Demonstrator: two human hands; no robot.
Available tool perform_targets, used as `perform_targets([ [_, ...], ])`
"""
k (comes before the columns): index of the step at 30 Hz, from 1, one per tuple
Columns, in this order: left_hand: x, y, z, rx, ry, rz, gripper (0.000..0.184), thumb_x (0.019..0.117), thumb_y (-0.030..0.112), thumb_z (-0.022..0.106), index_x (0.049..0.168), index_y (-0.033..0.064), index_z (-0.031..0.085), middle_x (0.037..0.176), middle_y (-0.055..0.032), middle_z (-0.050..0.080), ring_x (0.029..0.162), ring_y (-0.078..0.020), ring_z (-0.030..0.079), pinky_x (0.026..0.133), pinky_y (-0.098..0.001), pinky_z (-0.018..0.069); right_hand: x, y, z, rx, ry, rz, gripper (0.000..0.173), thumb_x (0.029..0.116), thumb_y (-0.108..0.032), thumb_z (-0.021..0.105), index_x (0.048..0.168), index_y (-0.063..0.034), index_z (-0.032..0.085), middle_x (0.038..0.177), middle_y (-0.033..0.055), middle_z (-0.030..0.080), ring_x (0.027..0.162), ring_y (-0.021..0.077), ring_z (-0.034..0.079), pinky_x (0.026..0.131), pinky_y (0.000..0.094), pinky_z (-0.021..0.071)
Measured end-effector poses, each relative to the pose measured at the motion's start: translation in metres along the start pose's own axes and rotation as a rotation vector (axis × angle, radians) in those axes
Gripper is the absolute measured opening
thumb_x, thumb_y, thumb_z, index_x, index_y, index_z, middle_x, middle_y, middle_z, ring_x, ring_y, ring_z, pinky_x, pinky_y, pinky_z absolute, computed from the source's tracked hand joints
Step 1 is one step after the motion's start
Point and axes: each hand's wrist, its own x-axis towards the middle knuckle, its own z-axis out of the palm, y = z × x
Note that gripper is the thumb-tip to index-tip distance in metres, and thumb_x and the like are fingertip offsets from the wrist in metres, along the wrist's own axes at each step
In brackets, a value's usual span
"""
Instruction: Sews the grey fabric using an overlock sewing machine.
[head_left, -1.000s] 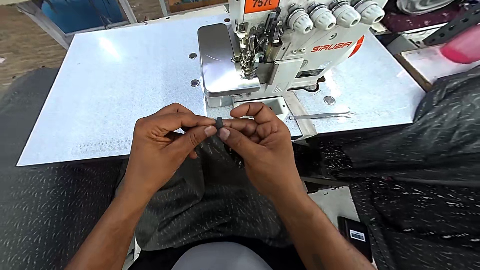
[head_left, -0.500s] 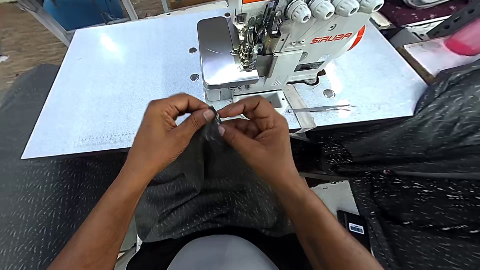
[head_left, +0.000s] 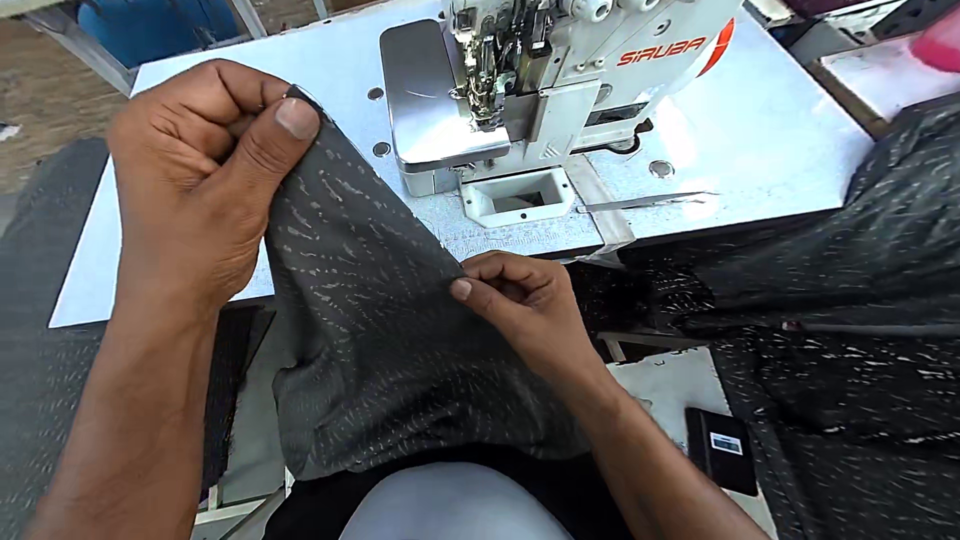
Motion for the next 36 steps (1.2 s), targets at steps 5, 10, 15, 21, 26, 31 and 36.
perform_targets([
  [5,-0.002,-0.008,-0.009,-0.041,0.006,0.006,0.008,0.1036,0.011,0.059,0.105,0.013,0.066,0.087,0.0095,0.07,0.075,-0.0021,0.068,0.07,-0.0171,0.0599,0.005,-0.005,0.009,0.014,0.132,0.074,0.004,0.0872,-0.004,0.078,0.088,-0.0013,0.074,0.075,0.0053,0.071,0.061,0.0079,0.064,0.056,0.0206,0.0543],
  [10,-0.018,-0.002,-0.002,-0.002,0.144,-0.161,0.008,0.1056,0.015,0.057,0.104,0.0162,0.064,0.09,0.0097,0.068,0.081,-0.0038,0.068,0.077,-0.0222,0.0599,0.009,-0.004,0.012,0.022,0.168,0.103,0.01,0.0862,-0.003,0.078,0.09,-0.003,0.068,0.072,0.0046,0.068,0.059,0.0083,0.062,0.053,0.0205,0.0529],
  [15,0.001,-0.007,0.032,0.226,0.411,0.14,0.013,0.1062,0.015,0.055,0.111,0.0049,0.062,0.098,0.0036,0.065,0.089,-0.005,0.064,0.084,-0.0245,0.0552,0.002,-0.031,0.013,0.152,-0.001,0.131,0.034,0.0886,0.0,0.074,0.122,-0.0023,0.067,0.082,0.0057,0.069,0.066,0.0112,0.065,0.06,0.0235,0.0582],
  [21,0.065,-0.074,0.108,0.422,-0.014,0.308,0.017,0.0989,0.02,0.068,0.104,0.0062,0.076,0.098,-0.0065,0.072,0.096,-0.0173,0.066,0.089,-0.0366,0.0533,-0.018,0.023,-0.01,0.068,0.195,0.306,0.01,0.0981,-0.011,0.064,0.098,-0.0039,0.072,0.083,0.0064,0.07,0.074,0.0142,0.067,0.068,0.0308,0.0589],
  [26,0.064,-0.084,0.12,0.384,-0.047,0.15,0.018,0.0901,0.027,0.079,0.099,0.0124,0.073,0.095,-0.0001,0.066,0.089,-0.0111,0.057,0.081,-0.0294,0.0441,-0.026,0.039,-0.023,-0.004,0.195,0.308,0.011,0.1006,-0.014,0.062,0.099,-0.006,0.07,0.083,0.0049,0.069,0.069,0.0128,0.066,0.062,0.0276,0.0568],
  [31,0.044,-0.063,0.125,0.708,-0.135,0.206,0.03,0.1068,0.03,0.054,0.114,0.0105,0.076,0.113,-0.0128,0.064,0.105,-0.0307,0.059,0.089,-0.0491,0.0466,-0.023,0.042,-0.025,-0.02,0.069,0.278,0.01,0.1039,-0.013,0.055,0.103,-0.0062,0.061,0.078,0.0019,0.066,0.066,0.0096,0.064,0.059,0.0256,0.0544],
  [36,0.013,-0.053,0.14,0.799,-0.117,0.148,0.044,0.1086,0.032,0.037,0.135,0.007,0.062,0.141,-0.0093,0.06,0.128,-0.0297,0.054,0.103,-0.0484,0.0416,-0.023,0.041,-0.031,-0.075,0.06,0.3,0.013,0.1042,-0.019,0.054,0.101,-0.0088,0.062,0.069,-0.0008,0.059,0.057,0.008,0.056,0.051,0.0238,0.0471],
])
